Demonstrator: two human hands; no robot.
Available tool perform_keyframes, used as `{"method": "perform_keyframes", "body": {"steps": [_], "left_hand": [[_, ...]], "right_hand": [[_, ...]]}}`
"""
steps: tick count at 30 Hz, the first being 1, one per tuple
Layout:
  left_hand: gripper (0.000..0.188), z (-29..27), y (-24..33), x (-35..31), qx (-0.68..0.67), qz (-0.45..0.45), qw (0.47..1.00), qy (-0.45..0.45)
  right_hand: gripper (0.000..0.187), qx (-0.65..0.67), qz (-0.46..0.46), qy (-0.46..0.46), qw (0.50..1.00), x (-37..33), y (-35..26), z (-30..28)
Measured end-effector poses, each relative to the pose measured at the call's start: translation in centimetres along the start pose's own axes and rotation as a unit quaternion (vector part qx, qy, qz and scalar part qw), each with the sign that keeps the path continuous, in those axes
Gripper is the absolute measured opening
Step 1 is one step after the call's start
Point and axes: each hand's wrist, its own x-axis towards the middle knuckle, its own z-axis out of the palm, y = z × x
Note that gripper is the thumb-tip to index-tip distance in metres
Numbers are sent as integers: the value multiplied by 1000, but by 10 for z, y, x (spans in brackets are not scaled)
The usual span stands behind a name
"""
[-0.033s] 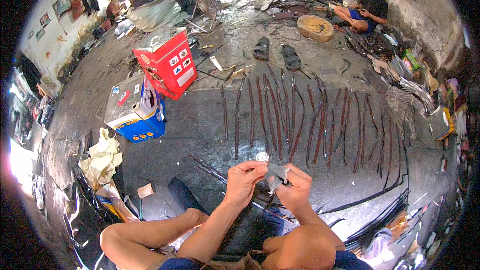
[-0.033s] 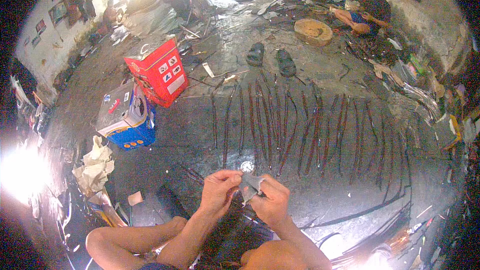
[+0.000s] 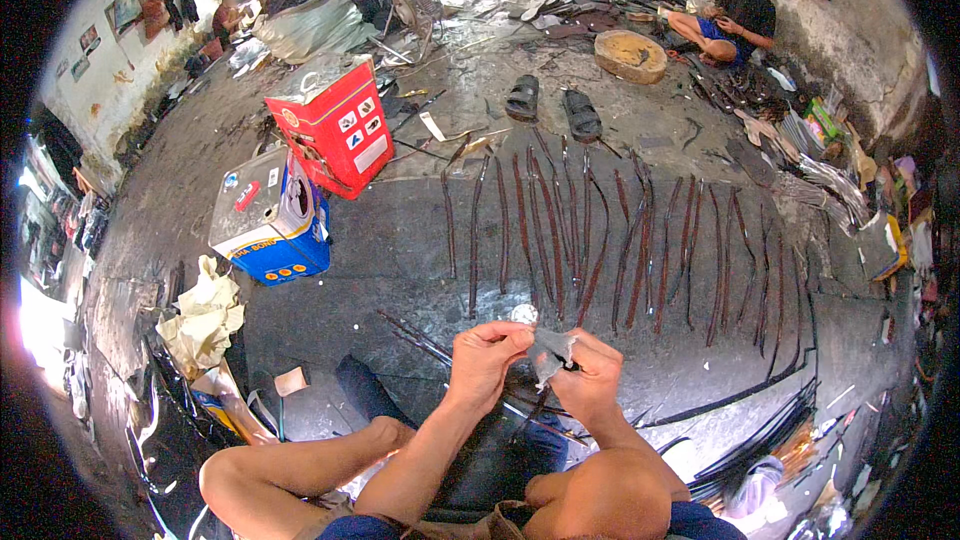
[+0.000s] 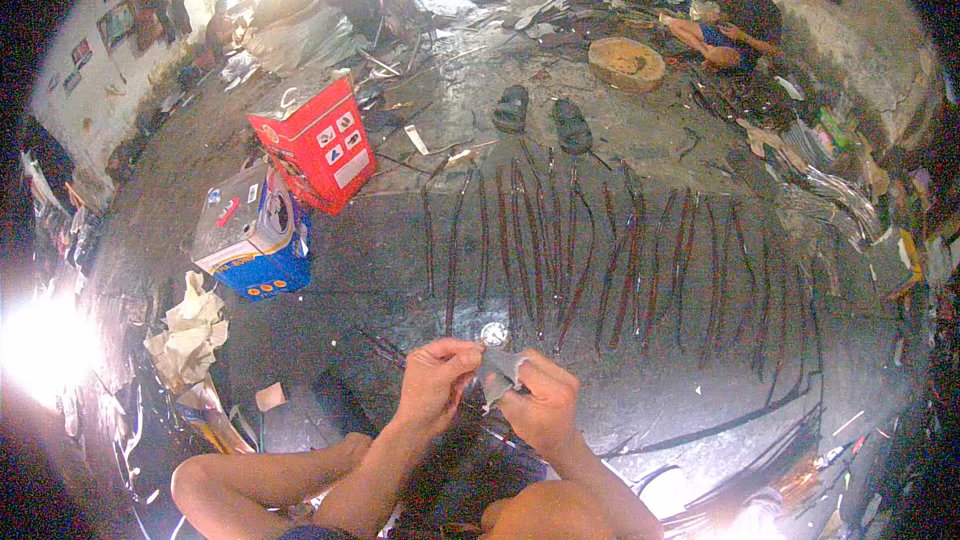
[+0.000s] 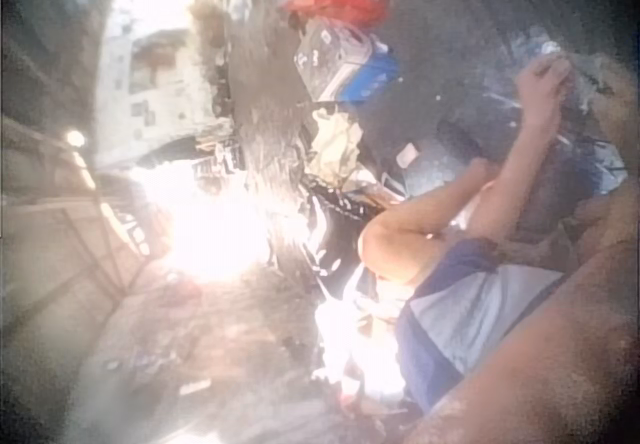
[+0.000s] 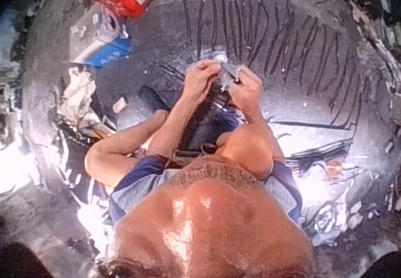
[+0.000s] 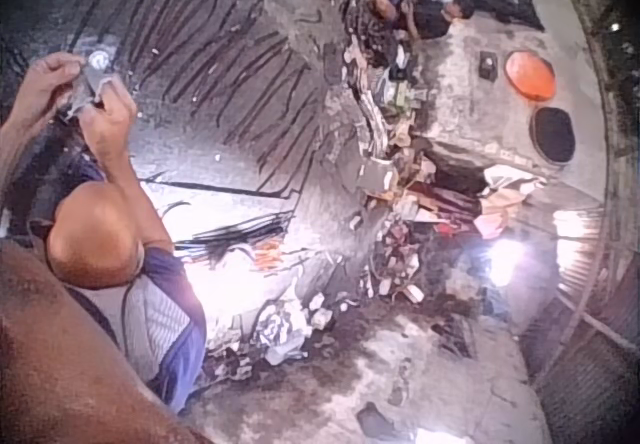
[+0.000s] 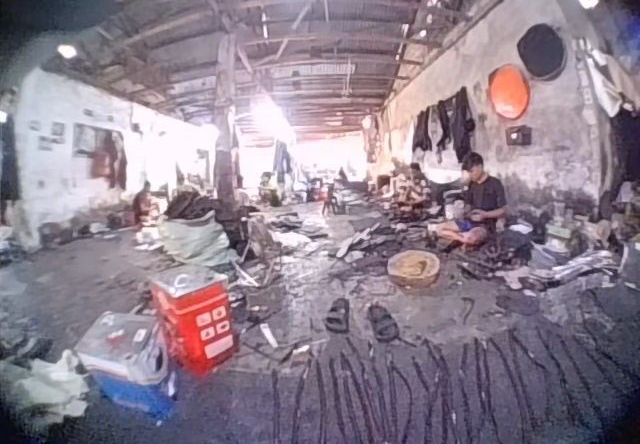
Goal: The person sits on the floor and repeatedly applies a white substance from a small container onto long, thin, dark strips. They pick up each strip, apply the substance, and place it back on the floor in a row. The person also uses a small grey block to rub the strips.
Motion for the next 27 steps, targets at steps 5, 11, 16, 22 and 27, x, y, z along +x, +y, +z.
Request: {"method": "perform_keyframes", "body": {"steps": [5, 11, 16, 22, 27], "left_hand": [[5, -19, 10, 12, 47, 78, 996, 18], [3, -72, 61, 44, 59, 130, 986, 90], [9, -146, 77, 75, 58, 139, 973, 172], [12, -244, 81, 101, 97, 68, 949, 291], [38, -334, 43, 123, 451, 34, 805, 385]], "right_hand": [[16, -30, -29, -49, 998, -6, 2, -2], [16, -37, -24, -63, 997, -29, 20, -2], [13, -31, 17, -101, 994, -68, 33, -21], [19, -90, 185, -163, 965, -142, 69, -64], [10, -68, 261, -190, 944, -200, 104, -73]]}}
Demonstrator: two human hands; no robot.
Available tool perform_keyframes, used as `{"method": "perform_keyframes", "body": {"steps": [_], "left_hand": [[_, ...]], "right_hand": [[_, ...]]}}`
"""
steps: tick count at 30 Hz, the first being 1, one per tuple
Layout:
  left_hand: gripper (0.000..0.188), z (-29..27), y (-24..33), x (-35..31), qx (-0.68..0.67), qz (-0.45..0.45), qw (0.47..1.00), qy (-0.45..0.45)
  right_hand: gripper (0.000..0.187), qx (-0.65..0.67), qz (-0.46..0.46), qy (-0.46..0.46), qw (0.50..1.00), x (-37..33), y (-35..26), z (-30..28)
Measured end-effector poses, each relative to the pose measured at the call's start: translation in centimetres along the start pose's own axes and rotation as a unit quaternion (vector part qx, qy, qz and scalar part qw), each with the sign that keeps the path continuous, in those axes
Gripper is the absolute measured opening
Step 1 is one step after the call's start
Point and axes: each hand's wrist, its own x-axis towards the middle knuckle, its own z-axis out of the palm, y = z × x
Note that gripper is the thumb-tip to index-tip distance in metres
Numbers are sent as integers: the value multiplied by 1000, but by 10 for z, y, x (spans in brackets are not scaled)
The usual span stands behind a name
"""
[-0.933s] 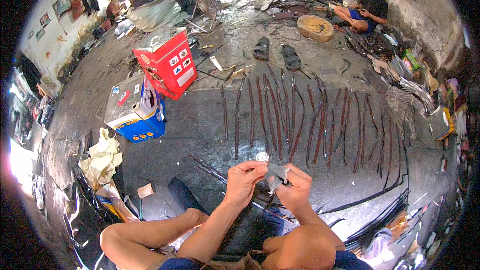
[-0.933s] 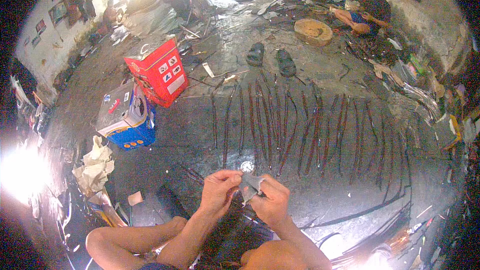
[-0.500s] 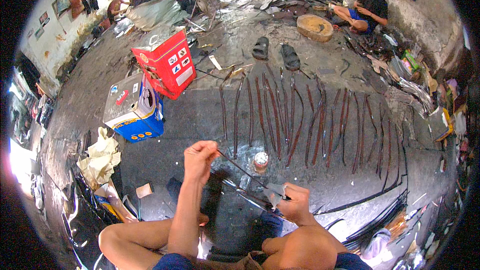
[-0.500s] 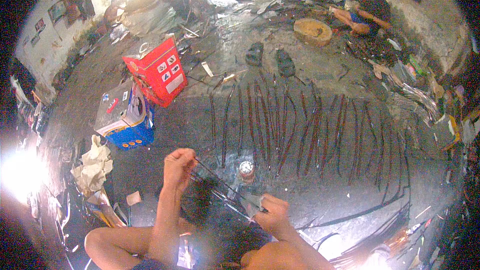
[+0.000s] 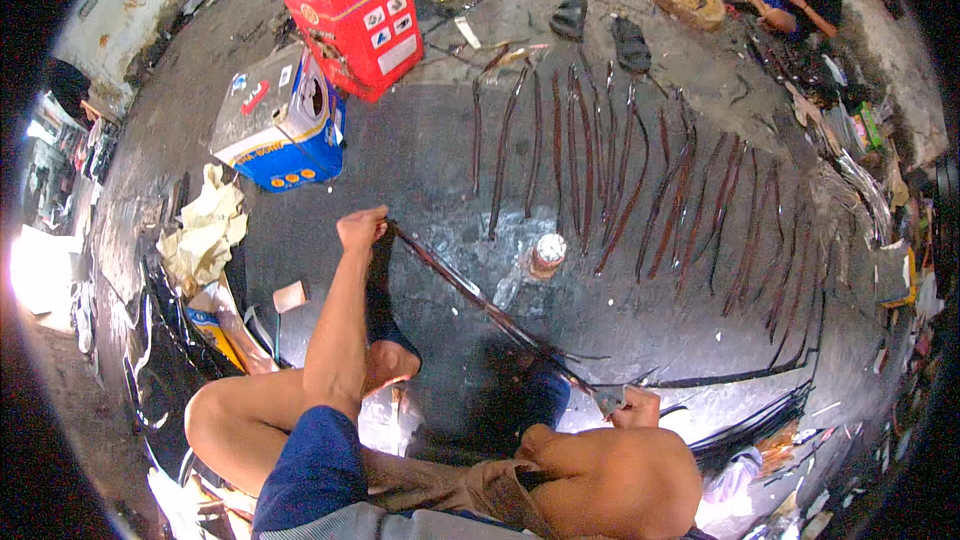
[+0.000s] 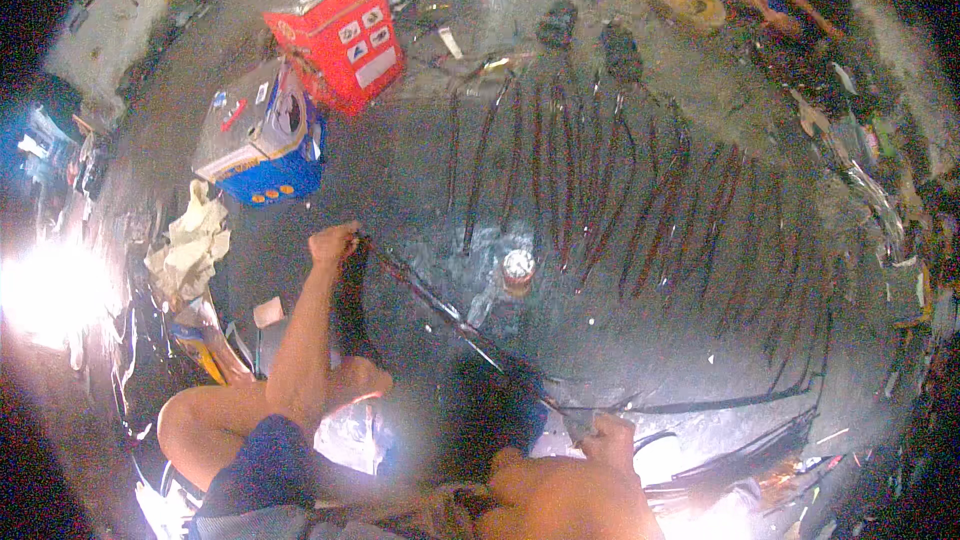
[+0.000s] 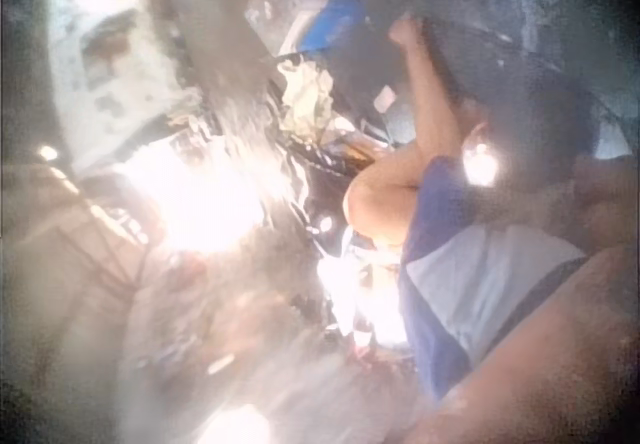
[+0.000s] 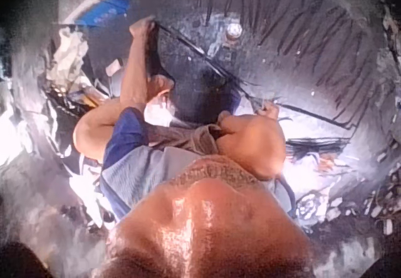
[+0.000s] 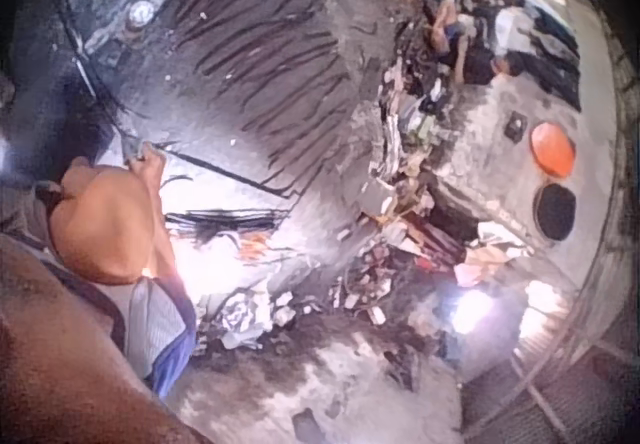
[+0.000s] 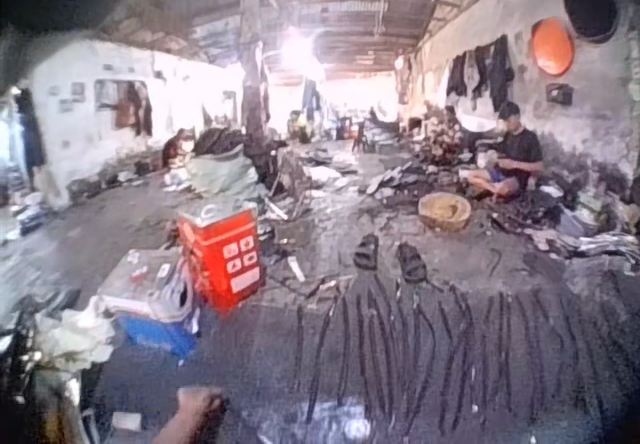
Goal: The person sits on the floor and repeatedly applies a white substance from a small container onto long, thin, dark strips. They pick up each strip, apply the substance, and place it back on the floor in a row. The person also uses a small grey block to rub the strips.
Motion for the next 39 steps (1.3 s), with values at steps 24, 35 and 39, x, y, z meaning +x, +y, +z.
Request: {"method": "perform_keyframes", "body": {"steps": [24, 35, 39], "left_hand": [[25, 199, 116, -26, 363, 257, 892, -83], [21, -17, 238, -149, -222, 300, 922, -106], [15, -50, 286, -229, -139, 420, 888, -126]], "right_hand": [[17, -90, 90, 12, 992, 36, -31, 2], [11, 4, -45, 80, 996, 83, -63, 28], [41, 107, -151, 75, 980, 126, -146, 5]]}}
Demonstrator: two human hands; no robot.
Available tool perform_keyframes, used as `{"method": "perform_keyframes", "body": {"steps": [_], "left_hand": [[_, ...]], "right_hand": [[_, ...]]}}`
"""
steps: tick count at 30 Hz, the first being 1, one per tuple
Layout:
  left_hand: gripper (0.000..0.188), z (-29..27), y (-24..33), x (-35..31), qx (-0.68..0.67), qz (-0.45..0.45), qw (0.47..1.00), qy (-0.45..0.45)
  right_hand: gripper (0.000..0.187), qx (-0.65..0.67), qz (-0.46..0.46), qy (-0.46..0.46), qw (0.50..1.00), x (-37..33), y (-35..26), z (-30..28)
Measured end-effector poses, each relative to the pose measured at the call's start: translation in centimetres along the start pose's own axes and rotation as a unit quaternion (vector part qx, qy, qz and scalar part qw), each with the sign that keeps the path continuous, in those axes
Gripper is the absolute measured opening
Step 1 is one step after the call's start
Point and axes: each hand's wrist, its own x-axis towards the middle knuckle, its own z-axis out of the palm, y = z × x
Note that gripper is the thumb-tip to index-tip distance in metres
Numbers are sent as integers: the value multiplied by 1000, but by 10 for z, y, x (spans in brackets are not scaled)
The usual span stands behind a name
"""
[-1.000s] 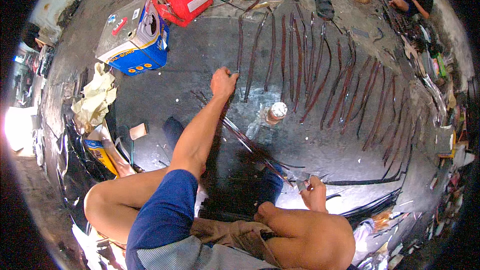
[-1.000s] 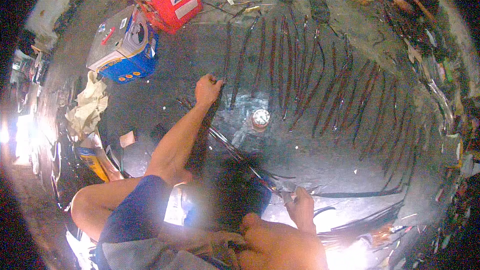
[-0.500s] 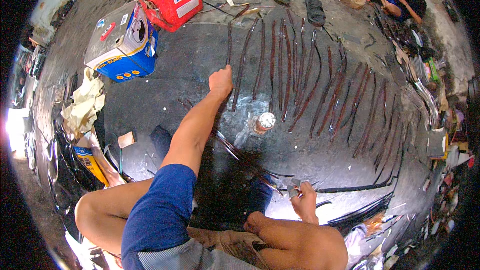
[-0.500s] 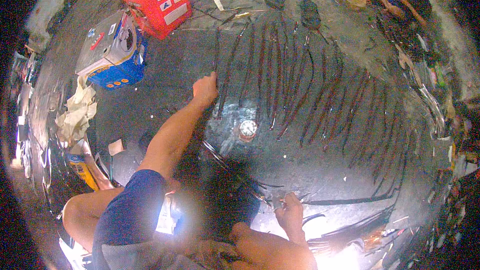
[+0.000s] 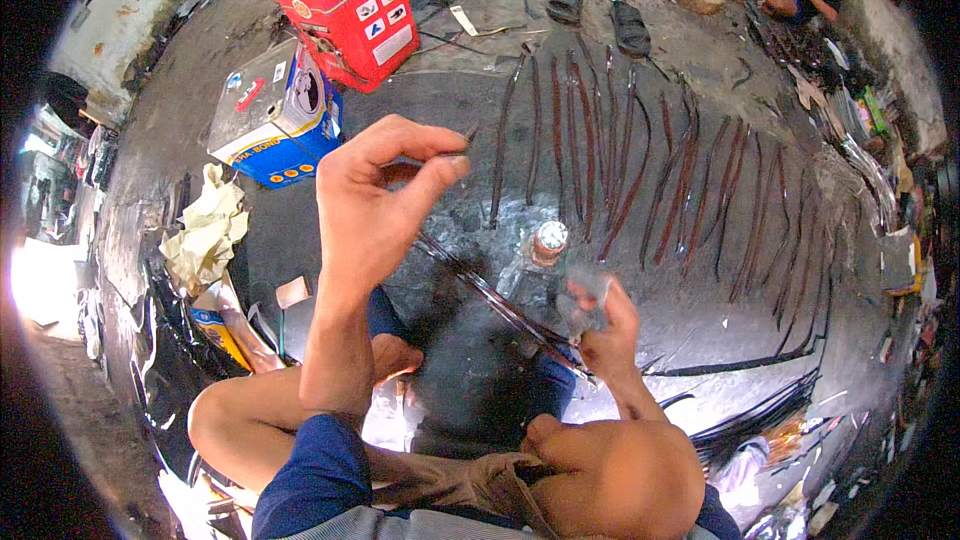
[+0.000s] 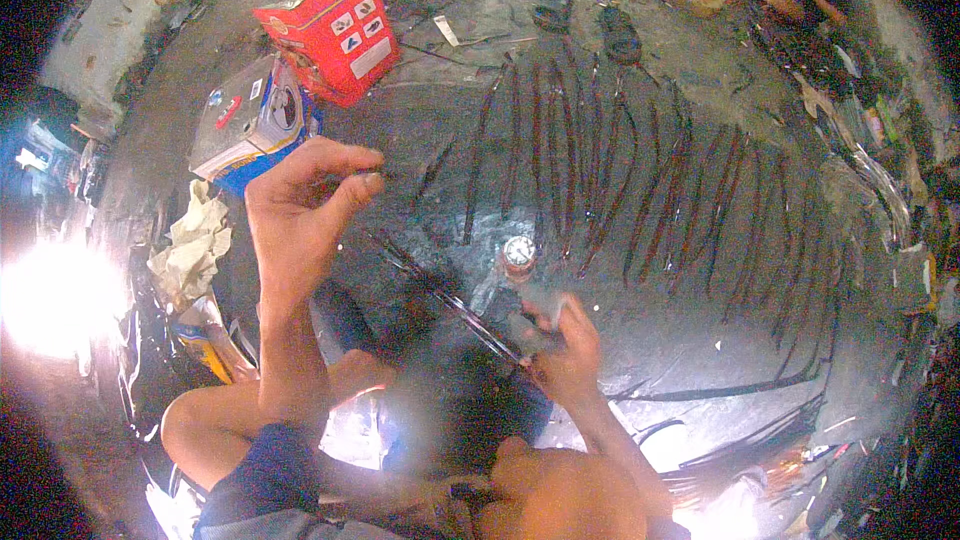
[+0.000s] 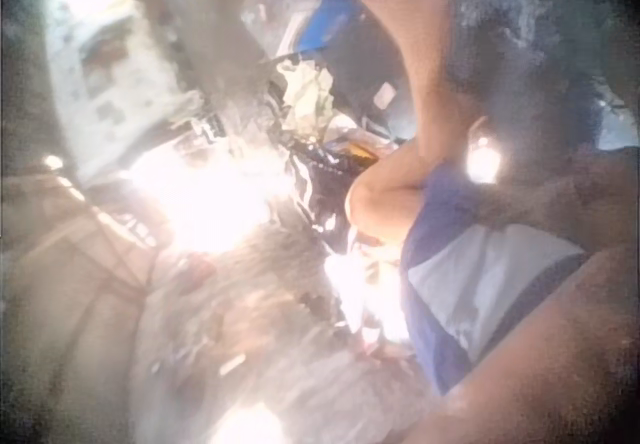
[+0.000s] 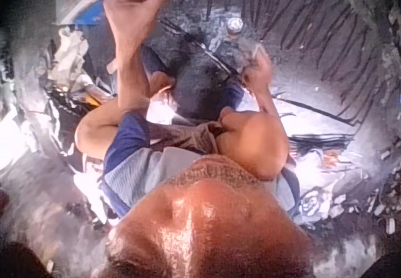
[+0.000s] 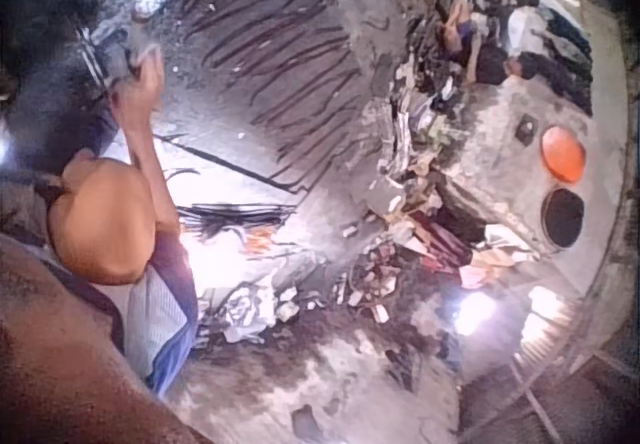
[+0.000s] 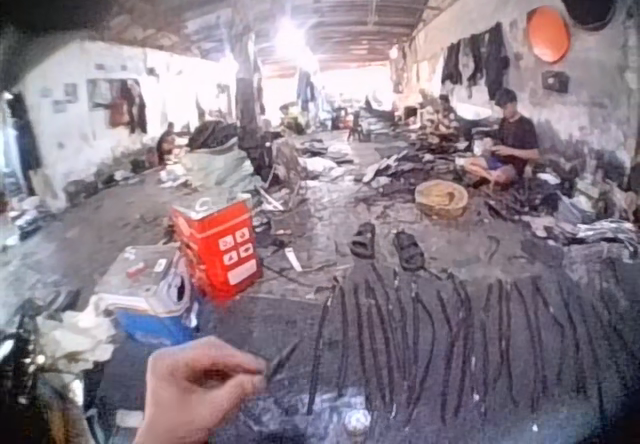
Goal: The person sits on the floor and repeatedly applies a white substance from a small container onto long, thin, dark strips. They pick up each strip, apply the substance, and place it back on the floor in a row. The person also uses a small grey block to rub the strips.
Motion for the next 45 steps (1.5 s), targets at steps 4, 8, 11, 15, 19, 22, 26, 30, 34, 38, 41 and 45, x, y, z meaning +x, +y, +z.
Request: {"method": "perform_keyframes", "body": {"steps": [4, 8, 11, 15, 19, 22, 26, 30, 34, 38, 41, 45], "left_hand": [[9, -1, 65, -13, 57, 26, 991, -118], [2, 10, 75, -1, -63, 83, 994, 23], [9, -28, 70, 22, -202, 40, 965, 162], [10, -75, 63, 21, -182, 67, 965, 177], [8, -10, 39, -3, -163, -71, 979, 97], [9, 30, 27, -2, -178, -116, 976, 53], [16, 43, -3, 16, -360, -177, 915, 46], [17, 50, 13, 17, -395, -156, 905, 2], [16, 56, 29, 13, -380, -125, 917, -15], [17, 55, 45, -1, -390, -87, 915, -55], [17, 42, 51, -16, -407, -36, 905, -121], [17, 42, 70, -28, -475, 1, 869, -140]], "right_hand": [[75, 257, -49, -25, 965, 50, -70, 26], [73, 392, 72, -176, 900, 50, -93, 20], [67, 320, 141, -156, 924, 12, -70, 24], [64, 144, 343, -80, 925, -70, -5, -6], [61, -216, 259, -12, 941, -166, 80, -63], [30, 166, 356, 182, 902, -150, 47, -88], [44, 281, 315, 221, 879, -144, 74, -110], [62, 287, 308, 136, 897, -120, 93, -120], [48, 282, 357, 148, 878, -100, 79, -122], [45, 401, 374, 186, 815, -111, 103, -122], [43, 470, 433, 181, 747, -116, 113, -119], [42, 512, 440, 233, 700, -136, 138, -121]]}}
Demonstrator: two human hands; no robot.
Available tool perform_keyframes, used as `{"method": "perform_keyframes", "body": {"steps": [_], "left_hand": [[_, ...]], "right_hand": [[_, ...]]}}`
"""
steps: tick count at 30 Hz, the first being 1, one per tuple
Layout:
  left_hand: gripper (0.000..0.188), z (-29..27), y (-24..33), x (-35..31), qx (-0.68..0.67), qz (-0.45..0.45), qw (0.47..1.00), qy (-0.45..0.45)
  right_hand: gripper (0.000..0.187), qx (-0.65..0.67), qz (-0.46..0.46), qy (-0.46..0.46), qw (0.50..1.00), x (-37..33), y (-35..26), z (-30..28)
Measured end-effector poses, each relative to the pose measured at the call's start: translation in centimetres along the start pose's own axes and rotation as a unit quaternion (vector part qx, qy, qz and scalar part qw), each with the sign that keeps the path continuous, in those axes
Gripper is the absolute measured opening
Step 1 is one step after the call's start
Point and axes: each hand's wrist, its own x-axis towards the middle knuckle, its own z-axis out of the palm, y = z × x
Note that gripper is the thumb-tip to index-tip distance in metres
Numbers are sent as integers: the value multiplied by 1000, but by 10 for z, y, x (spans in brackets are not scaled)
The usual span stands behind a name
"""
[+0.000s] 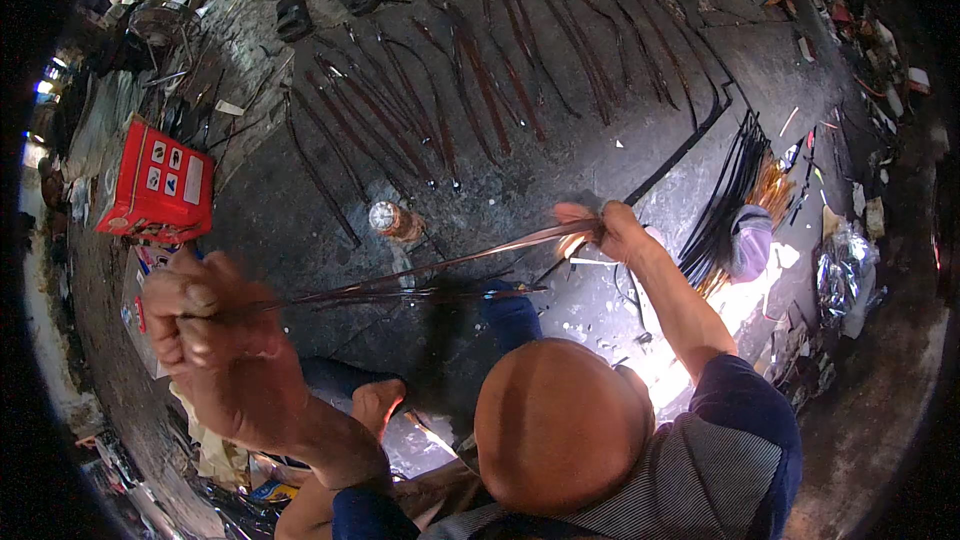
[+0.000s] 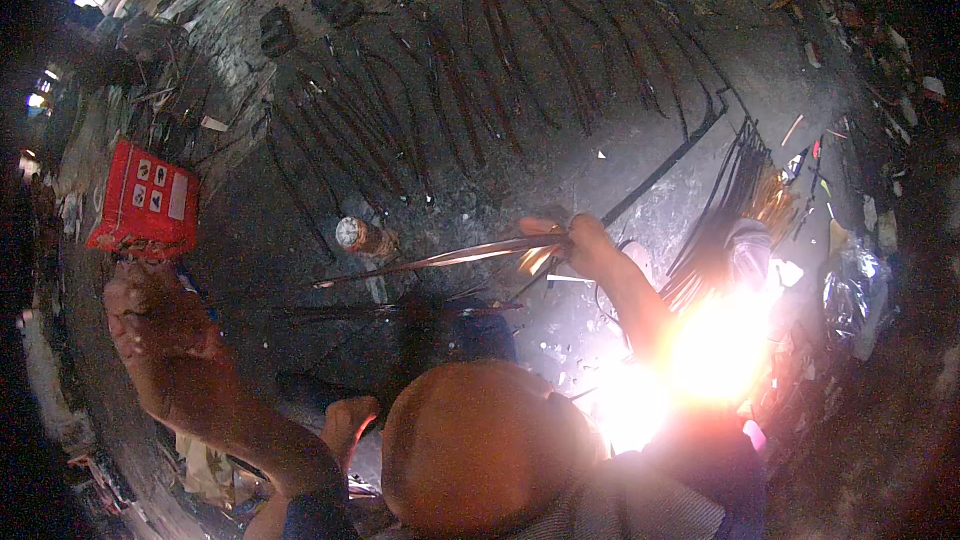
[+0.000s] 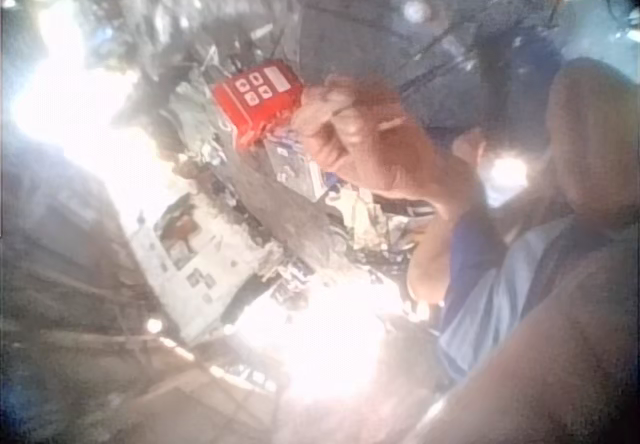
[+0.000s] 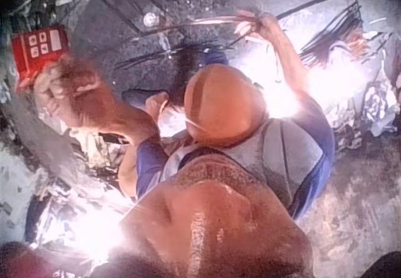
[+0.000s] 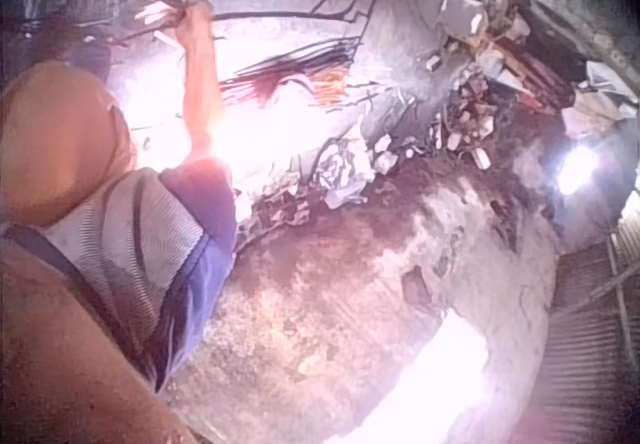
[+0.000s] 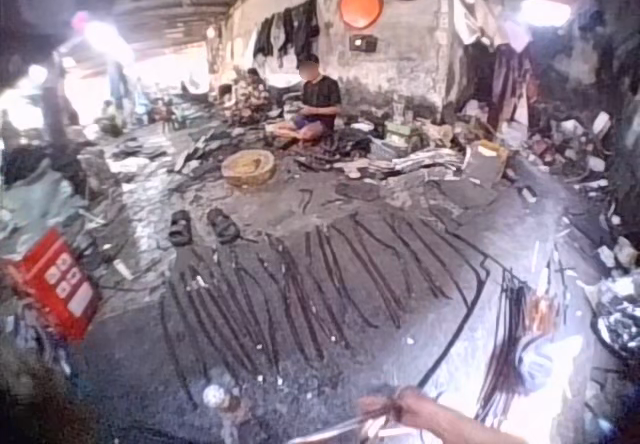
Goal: The person sits on the floor and repeatedly applies a white substance from a small container onto long, thin, dark strips. They pick up each strip, apply the substance, and place it back on the floor in a row. The person also uses a small grey block to rub the strips.
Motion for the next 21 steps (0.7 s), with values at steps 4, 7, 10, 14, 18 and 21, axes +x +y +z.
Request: {"method": "perform_keyframes", "body": {"steps": [4, 7, 10, 14, 18, 21], "left_hand": [[16, 12, 16, 4, 102, 64, 988, 97], [12, 10, 21, 8, 284, 14, 959, -11], [9, 55, -22, 11, 329, -120, 934, -73], [8, 91, -78, 1, 158, -217, 958, -101], [14, 102, -89, -4, 164, -112, 974, -106], [13, 100, -87, -7, 134, -126, 981, -54]], "right_hand": [[43, -251, -160, 97, 950, 20, -6, -97], [76, -617, -103, 481, 614, 11, -33, -124], [67, -560, -391, 364, 633, -41, -65, -42], [41, -312, -404, -92, 855, -89, -67, 112], [41, -169, -323, -138, 921, -144, -65, 181], [38, -356, -520, -46, 775, -149, -65, 199]]}}
